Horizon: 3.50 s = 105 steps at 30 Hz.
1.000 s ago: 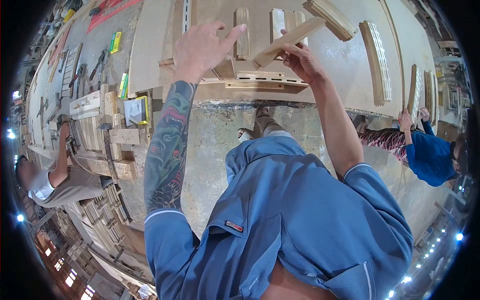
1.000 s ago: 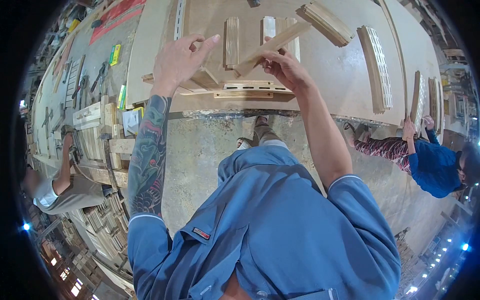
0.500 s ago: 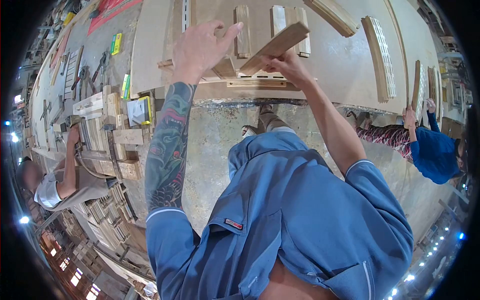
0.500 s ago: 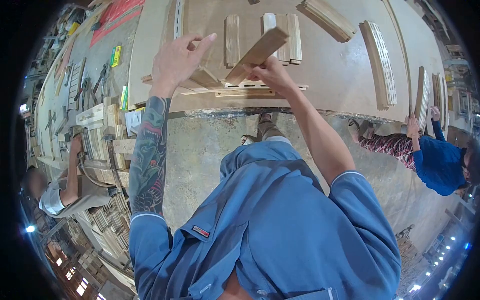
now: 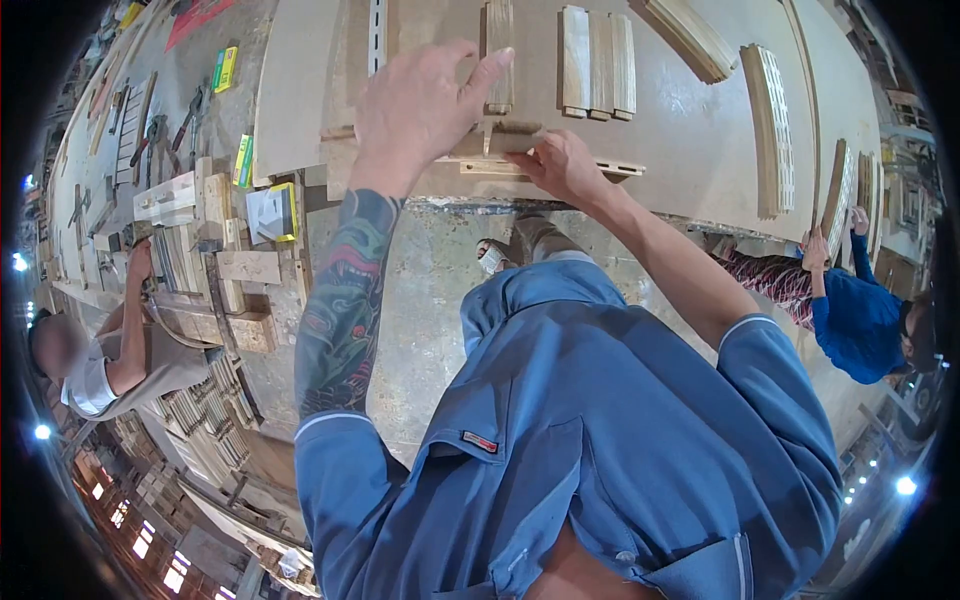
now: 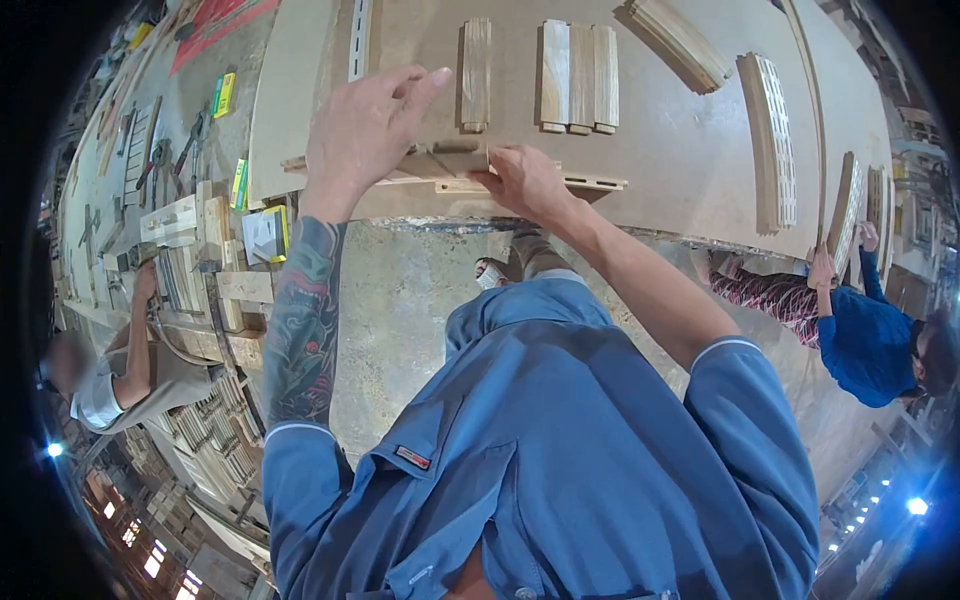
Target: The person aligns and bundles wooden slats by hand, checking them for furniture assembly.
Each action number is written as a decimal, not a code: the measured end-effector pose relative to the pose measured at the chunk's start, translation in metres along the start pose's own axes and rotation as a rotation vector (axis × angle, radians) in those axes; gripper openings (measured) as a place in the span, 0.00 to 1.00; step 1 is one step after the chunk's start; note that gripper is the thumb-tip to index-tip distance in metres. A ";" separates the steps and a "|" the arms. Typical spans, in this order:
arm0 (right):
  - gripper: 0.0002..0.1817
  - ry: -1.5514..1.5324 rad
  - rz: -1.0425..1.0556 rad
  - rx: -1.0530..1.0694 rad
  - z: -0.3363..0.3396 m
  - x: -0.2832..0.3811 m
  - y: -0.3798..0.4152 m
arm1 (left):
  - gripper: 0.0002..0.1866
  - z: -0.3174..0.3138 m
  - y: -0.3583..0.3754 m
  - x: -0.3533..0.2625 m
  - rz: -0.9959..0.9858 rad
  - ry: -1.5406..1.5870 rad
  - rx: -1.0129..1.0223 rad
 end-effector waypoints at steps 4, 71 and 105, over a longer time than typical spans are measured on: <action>0.19 -0.285 0.010 0.160 0.000 -0.052 -0.025 | 0.30 0.006 0.000 -0.005 0.018 -0.010 -0.011; 0.14 -0.323 0.130 -0.119 0.015 -0.052 0.019 | 0.27 0.006 0.000 -0.007 0.091 -0.055 0.030; 0.23 -0.773 -0.394 0.004 0.122 -0.170 0.028 | 0.30 -0.027 -0.018 -0.093 -0.012 0.058 0.194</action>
Point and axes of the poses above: each hand's wrist, its own y-axis away from the middle knuckle, its own z-axis out of the back of the hand, x = y × z, the point moved 2 cm from there along -y, towards the middle knuckle, and after that the axes turned 4 degrees about -y, right-handed, at the moved point
